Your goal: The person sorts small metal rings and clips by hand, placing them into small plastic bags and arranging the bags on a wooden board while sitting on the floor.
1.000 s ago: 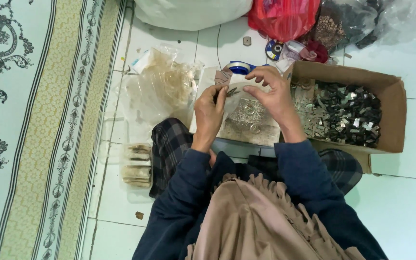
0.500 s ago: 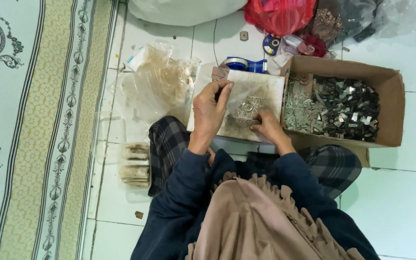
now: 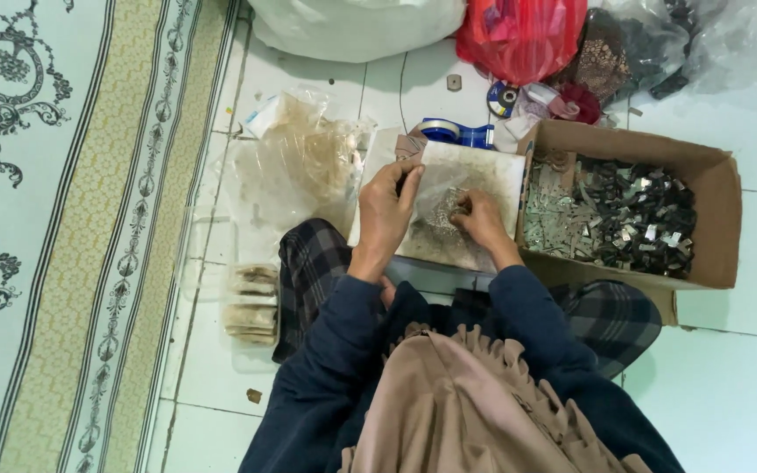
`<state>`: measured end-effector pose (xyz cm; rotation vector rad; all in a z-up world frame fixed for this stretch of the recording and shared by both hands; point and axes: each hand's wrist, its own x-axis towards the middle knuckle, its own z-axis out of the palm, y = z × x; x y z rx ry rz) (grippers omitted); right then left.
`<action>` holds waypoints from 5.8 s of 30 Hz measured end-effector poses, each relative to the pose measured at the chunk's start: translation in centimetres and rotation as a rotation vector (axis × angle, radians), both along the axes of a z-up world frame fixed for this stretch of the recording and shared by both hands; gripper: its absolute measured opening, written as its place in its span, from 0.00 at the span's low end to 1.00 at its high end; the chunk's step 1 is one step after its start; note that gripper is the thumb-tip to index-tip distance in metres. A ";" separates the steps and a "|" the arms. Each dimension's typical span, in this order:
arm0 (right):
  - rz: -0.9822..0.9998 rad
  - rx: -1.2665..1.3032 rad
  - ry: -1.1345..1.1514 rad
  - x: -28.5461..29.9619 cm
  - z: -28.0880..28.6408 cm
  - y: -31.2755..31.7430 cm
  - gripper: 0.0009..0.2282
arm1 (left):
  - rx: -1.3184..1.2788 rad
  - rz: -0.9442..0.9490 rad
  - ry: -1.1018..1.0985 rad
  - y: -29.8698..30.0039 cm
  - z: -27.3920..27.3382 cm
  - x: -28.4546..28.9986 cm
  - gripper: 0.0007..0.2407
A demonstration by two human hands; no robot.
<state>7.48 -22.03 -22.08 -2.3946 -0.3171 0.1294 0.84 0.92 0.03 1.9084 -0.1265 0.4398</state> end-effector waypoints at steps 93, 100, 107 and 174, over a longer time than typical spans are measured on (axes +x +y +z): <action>0.026 0.529 -0.078 -6.0 26.4 -1.3 0.10 | -1.472 -0.503 0.824 -8.4 -20.7 -2.2 0.31; -0.045 0.497 -0.130 -5.6 26.2 -3.3 0.08 | -1.092 -0.269 0.680 -8.8 -17.0 -1.7 0.27; -0.232 0.534 -0.113 -4.5 20.9 -6.4 0.08 | -0.184 -0.135 0.415 -5.8 -12.7 -1.0 0.12; -0.023 0.498 0.166 -13.4 7.4 -2.8 0.06 | 0.699 -0.490 -0.374 -2.5 -26.9 1.0 0.17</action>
